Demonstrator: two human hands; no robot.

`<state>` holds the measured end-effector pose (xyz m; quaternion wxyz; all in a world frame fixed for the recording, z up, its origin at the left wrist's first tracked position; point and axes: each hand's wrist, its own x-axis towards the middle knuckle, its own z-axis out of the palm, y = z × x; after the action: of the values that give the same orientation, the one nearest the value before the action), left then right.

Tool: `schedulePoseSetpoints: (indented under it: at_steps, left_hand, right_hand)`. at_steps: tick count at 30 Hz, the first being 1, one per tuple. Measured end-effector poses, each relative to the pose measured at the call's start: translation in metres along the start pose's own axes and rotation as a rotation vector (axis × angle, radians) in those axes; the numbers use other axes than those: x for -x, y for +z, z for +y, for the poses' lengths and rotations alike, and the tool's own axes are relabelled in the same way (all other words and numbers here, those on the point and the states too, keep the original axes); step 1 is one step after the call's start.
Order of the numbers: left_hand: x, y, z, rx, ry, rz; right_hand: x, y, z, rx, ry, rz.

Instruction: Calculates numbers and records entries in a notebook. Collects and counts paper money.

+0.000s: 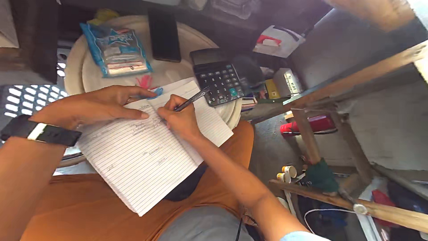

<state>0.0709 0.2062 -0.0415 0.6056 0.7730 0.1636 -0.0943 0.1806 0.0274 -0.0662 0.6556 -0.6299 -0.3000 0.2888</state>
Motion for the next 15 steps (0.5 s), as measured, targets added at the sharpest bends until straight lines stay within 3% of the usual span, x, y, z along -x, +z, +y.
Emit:
schedulePoseSetpoints:
  at_steps: [7, 15]
  left_hand:
    - [0.008, 0.011, 0.028, -0.139, -0.064, 0.060]
    - [0.007, 0.008, 0.026, -0.087, -0.044, 0.018]
  right_hand:
    - [-0.008, -0.007, -0.006, -0.154, 0.055, -0.021]
    - [-0.002, -0.003, 0.006, 0.023, -0.172, 0.022]
